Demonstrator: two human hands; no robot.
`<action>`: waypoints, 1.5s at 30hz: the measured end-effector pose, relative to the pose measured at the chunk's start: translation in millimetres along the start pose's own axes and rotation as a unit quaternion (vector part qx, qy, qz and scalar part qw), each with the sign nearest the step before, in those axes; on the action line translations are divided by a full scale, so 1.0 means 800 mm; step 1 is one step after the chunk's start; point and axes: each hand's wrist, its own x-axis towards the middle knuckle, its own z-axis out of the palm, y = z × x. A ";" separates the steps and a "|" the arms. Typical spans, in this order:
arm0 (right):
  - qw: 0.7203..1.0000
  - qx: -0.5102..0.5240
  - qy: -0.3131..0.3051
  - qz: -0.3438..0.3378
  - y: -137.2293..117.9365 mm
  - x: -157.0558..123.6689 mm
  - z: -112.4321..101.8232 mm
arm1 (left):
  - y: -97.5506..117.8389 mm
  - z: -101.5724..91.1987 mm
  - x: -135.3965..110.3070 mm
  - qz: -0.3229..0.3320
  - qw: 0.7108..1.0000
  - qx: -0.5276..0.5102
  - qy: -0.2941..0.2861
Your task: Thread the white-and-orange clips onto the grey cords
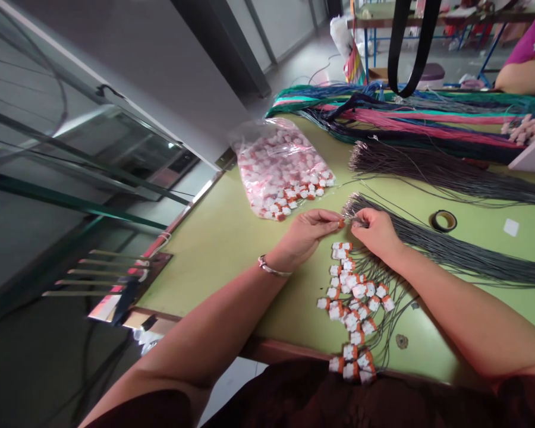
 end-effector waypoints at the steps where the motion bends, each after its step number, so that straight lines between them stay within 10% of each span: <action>1: 1.000 -0.002 -0.001 -0.001 0.001 0.000 0.000 | 0.000 0.001 0.000 0.001 1.000 0.011 -0.002; 45: 0.999 -0.045 -0.008 -0.008 0.001 0.003 0.005 | -0.002 0.019 -0.002 0.009 1.000 0.017 0.012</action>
